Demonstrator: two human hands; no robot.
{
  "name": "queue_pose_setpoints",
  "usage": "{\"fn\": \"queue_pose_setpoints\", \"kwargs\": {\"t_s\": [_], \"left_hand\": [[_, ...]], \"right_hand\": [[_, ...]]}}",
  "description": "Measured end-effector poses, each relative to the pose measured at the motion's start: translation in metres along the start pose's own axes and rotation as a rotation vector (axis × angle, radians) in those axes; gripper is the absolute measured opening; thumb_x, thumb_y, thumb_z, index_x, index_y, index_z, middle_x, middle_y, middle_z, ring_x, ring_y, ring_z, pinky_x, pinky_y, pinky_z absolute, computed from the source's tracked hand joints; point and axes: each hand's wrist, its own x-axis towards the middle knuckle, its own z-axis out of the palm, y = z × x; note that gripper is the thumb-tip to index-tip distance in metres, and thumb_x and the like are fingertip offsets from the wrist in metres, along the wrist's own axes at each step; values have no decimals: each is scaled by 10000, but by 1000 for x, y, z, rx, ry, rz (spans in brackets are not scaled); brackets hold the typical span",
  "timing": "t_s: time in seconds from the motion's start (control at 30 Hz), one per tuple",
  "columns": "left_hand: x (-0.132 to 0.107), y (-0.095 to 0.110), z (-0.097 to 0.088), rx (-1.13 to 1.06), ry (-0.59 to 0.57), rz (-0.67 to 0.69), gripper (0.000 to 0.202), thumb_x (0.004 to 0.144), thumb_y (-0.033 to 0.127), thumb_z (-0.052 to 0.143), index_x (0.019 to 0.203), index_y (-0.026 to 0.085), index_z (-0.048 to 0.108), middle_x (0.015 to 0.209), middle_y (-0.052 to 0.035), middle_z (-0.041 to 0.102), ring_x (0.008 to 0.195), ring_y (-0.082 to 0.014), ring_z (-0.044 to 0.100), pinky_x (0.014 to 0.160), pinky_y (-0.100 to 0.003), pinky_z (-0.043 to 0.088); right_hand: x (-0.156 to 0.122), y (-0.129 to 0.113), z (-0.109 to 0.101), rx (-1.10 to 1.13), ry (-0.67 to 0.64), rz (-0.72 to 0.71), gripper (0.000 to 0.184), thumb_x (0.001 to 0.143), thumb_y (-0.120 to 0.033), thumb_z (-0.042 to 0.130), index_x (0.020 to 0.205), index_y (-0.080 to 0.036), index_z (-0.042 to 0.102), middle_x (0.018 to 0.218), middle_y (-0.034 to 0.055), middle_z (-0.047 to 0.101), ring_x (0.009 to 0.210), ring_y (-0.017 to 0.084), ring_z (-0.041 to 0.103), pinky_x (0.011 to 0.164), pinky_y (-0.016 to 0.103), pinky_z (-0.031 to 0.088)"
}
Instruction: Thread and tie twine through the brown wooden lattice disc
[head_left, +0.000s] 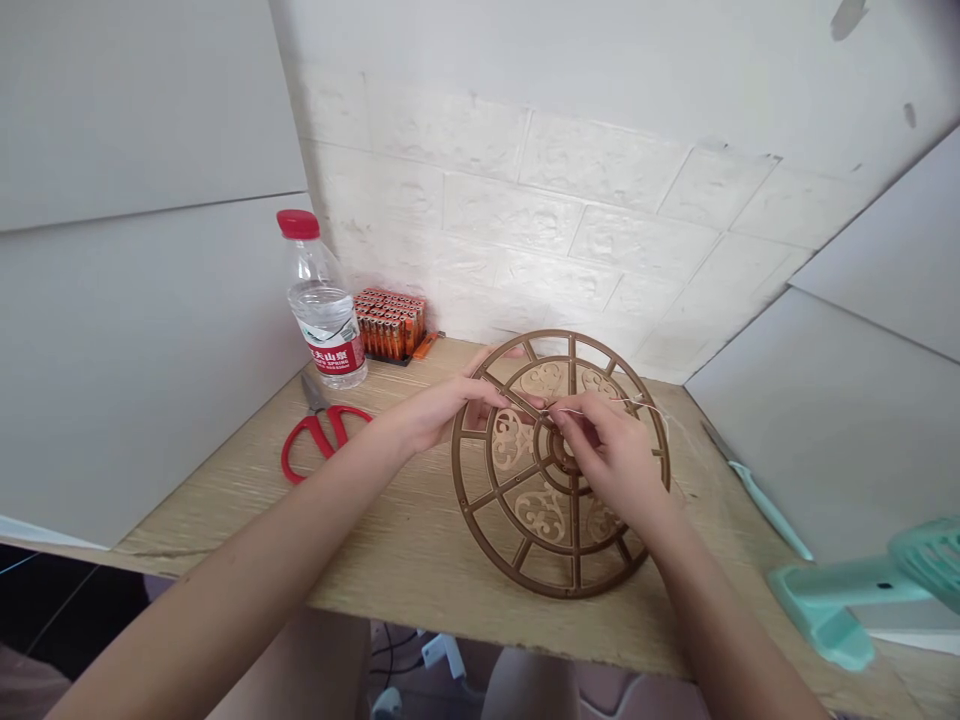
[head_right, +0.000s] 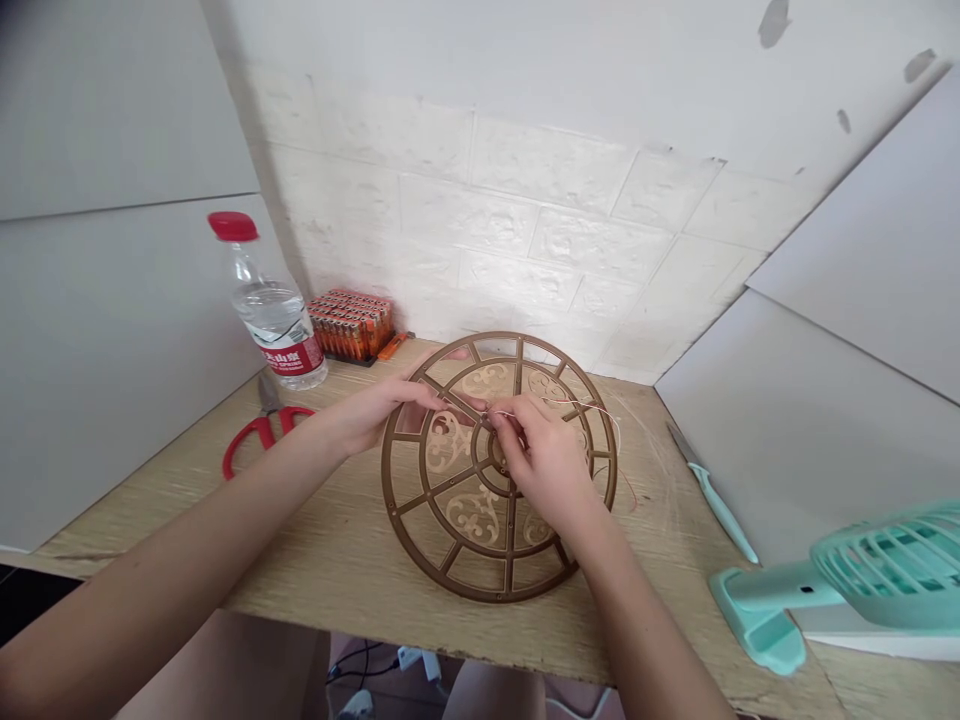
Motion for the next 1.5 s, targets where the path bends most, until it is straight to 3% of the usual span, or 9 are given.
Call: {"fn": "queue_pose_setpoints", "kwargs": {"t_s": [0.2,0.37,0.63,0.8,0.97,1.2,1.37,1.5], "left_hand": [[1,0,-1,-11,17,-8,560,722,118,566,1276,192,523,1094,-123,692,947,-231,668,797,-341,530],[0,0,-3,-46,-16,86,701,716,84,574,1369,288,421,1095,-91,696,951,-227,671,798,-350,525],[-1,-1,-1,-33,-2,70,694,711,77,569,1366,266,434,1108,-100,691,991,-235,662,836,-374,519],[-1,0,1,-5,19,41,598,699,104,590,1285,199,521,1090,-115,694,978,-243,666,827,-364,529],[-2,2,4,14,39,65,660,688,102,597,1325,230,482,1084,-103,697,1000,-256,658,834,-384,523],[-2,1,4,48,74,15,465,690,123,593,1153,158,615,1037,-113,708,940,-230,664,768,-315,525],[-3,2,5,22,59,47,531,686,99,596,1212,175,585,1039,-107,711,890,-207,672,742,-302,519],[-3,2,5,20,67,18,413,691,109,594,1101,133,640,992,-113,720,875,-204,671,739,-291,513]], "right_hand": [[0,-1,-2,-7,-11,8,111,930,-236,463,859,-197,540,793,0,572,745,126,525,665,247,379],[0,-1,-3,-9,-17,22,104,933,-234,456,878,-206,539,793,-6,568,737,122,526,652,242,377],[0,0,-1,-43,8,-8,88,928,-219,465,910,-209,550,833,-3,577,764,119,537,668,236,393],[0,-2,-1,-36,2,-21,74,921,-245,498,920,-205,559,837,0,577,761,116,542,676,236,403],[-1,-1,-1,-57,-2,-13,86,926,-257,497,908,-203,561,822,2,578,754,119,543,670,244,402],[0,-1,-2,-97,29,-34,101,926,-268,490,906,-200,563,822,22,589,749,142,553,649,265,410],[0,0,1,-108,49,-59,101,928,-271,480,919,-207,558,839,45,598,763,167,569,645,282,431],[-1,0,3,-122,81,-66,82,927,-262,486,921,-209,549,845,41,596,764,159,573,634,271,434]]}}
